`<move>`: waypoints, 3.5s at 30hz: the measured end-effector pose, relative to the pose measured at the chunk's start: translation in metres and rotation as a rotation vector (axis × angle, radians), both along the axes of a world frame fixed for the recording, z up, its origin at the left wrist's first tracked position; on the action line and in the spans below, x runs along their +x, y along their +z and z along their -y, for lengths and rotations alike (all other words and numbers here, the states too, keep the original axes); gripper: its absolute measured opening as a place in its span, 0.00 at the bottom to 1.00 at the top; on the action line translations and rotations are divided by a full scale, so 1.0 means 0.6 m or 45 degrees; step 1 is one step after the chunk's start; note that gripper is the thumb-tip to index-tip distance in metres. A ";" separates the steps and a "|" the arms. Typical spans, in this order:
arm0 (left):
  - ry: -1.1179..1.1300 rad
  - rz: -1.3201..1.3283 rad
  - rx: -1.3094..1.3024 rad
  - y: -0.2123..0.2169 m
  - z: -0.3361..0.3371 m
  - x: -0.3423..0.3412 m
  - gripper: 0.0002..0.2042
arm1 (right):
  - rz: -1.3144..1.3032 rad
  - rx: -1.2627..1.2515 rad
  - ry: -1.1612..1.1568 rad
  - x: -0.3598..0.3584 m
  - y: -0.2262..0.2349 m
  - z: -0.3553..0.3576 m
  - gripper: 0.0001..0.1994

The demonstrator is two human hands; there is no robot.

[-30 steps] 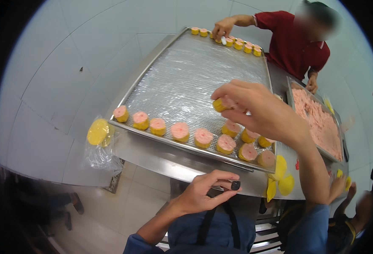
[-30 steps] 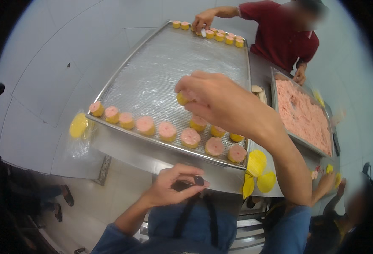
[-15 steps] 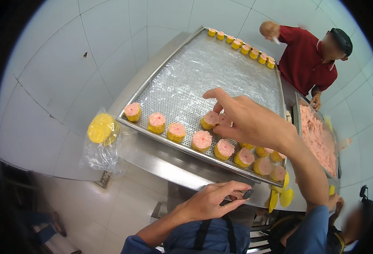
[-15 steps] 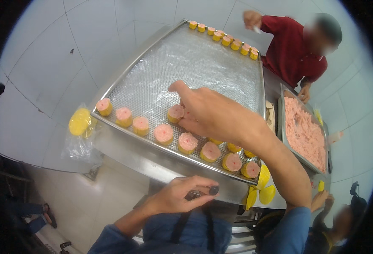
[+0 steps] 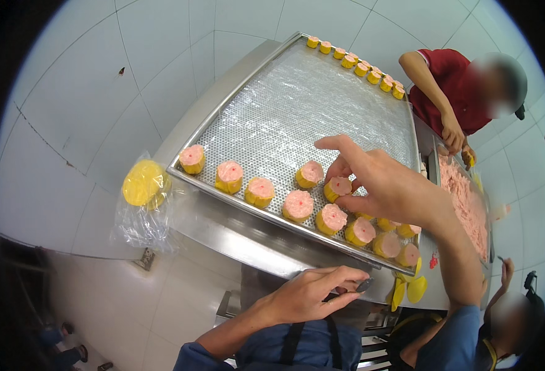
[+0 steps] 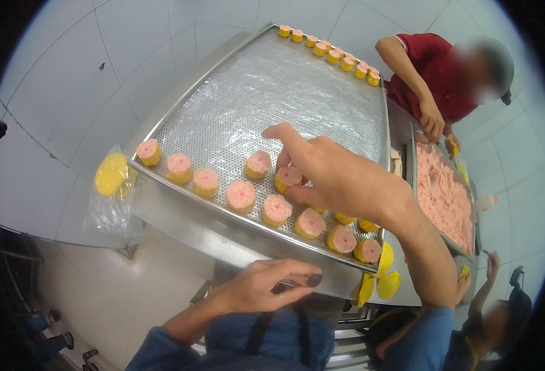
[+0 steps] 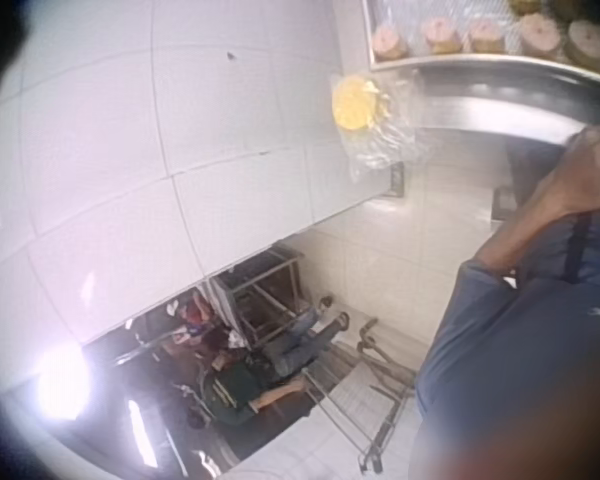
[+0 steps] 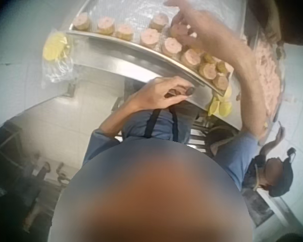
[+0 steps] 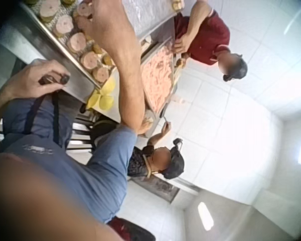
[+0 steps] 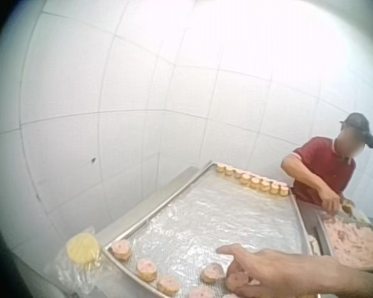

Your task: The person scoops pink filling onto yellow wrappers, folds them into dim sum, and places them on a perforated tray. The person repeats this process multiple times while coworkers also assemble dim sum nearby.

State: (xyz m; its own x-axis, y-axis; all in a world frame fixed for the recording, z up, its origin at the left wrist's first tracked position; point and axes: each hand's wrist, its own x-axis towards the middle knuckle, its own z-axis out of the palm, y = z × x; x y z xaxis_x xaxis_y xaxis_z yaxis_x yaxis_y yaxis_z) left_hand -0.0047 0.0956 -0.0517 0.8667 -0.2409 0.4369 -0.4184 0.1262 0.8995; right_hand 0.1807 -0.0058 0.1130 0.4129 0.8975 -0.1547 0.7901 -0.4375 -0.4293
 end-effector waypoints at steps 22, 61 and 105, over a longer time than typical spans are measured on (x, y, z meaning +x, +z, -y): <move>0.077 -0.006 0.011 -0.001 0.003 0.006 0.19 | 0.067 0.110 0.285 0.015 -0.009 -0.064 0.11; 0.344 -0.230 0.328 -0.019 0.020 -0.018 0.23 | 0.785 -0.113 -1.623 -0.216 -0.119 0.719 0.21; 0.006 -0.051 0.074 -0.019 -0.001 0.007 0.20 | 0.185 0.236 0.240 0.007 -0.031 -0.215 0.14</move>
State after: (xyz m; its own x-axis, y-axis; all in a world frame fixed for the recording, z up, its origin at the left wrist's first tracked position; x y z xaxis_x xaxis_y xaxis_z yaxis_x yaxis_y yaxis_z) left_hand -0.0005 0.0959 -0.0633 0.8845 -0.2605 0.3870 -0.3823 0.0709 0.9213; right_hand 0.1851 0.1234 0.0942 0.2423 0.9678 0.0677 0.9088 -0.2020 -0.3651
